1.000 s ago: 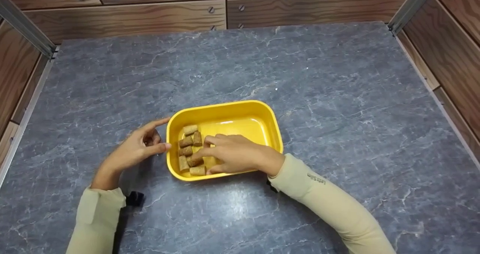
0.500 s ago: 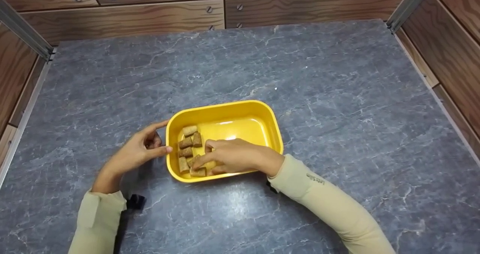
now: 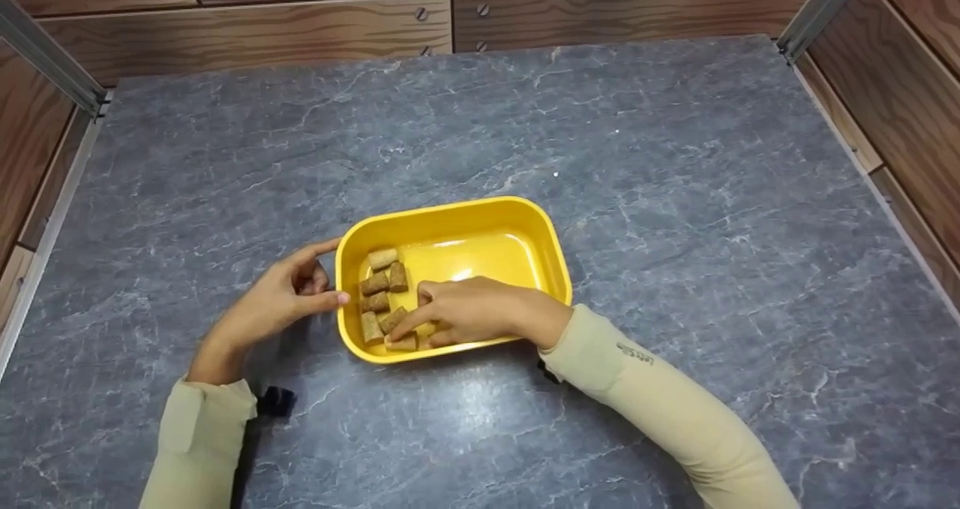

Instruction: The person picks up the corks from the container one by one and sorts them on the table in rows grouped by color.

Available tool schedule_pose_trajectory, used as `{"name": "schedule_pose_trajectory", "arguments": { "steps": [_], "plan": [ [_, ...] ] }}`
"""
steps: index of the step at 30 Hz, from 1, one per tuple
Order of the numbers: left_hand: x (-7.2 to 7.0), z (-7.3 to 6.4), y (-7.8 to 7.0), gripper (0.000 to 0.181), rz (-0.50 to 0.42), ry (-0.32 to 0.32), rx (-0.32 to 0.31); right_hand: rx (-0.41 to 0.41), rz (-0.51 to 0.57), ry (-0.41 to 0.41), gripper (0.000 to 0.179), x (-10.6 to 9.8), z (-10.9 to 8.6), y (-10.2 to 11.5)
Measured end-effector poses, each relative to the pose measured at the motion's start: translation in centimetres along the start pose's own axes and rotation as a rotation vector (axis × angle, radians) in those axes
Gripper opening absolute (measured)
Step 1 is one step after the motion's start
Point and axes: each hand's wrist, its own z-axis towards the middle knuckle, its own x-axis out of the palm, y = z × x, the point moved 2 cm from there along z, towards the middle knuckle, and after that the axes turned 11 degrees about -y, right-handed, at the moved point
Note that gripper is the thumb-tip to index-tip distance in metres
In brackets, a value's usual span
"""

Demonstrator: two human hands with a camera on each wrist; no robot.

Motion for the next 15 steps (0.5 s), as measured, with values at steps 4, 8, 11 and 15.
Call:
{"name": "schedule_pose_trajectory", "arguments": {
  "steps": [4,8,11,15],
  "plan": [
    [-0.02,0.03,0.0,0.07,0.0,-0.001,-0.009,0.035,0.02,-0.016,0.037,-0.29,-0.27,-0.13],
    [-0.13,-0.06,-0.04,0.07,0.006,-0.002,-0.019,0.061,0.045,-0.024,0.031,-0.42,-0.49,-0.37],
    [-0.14,-0.07,-0.07,0.071,0.007,-0.001,-0.02,0.062,0.057,-0.027,0.028,-0.47,-0.68,-0.52],
    [-0.11,-0.03,-0.06,0.07,0.008,-0.004,-0.019,0.075,0.07,-0.019,0.024,-0.53,-0.9,-0.76]
  ]
}}
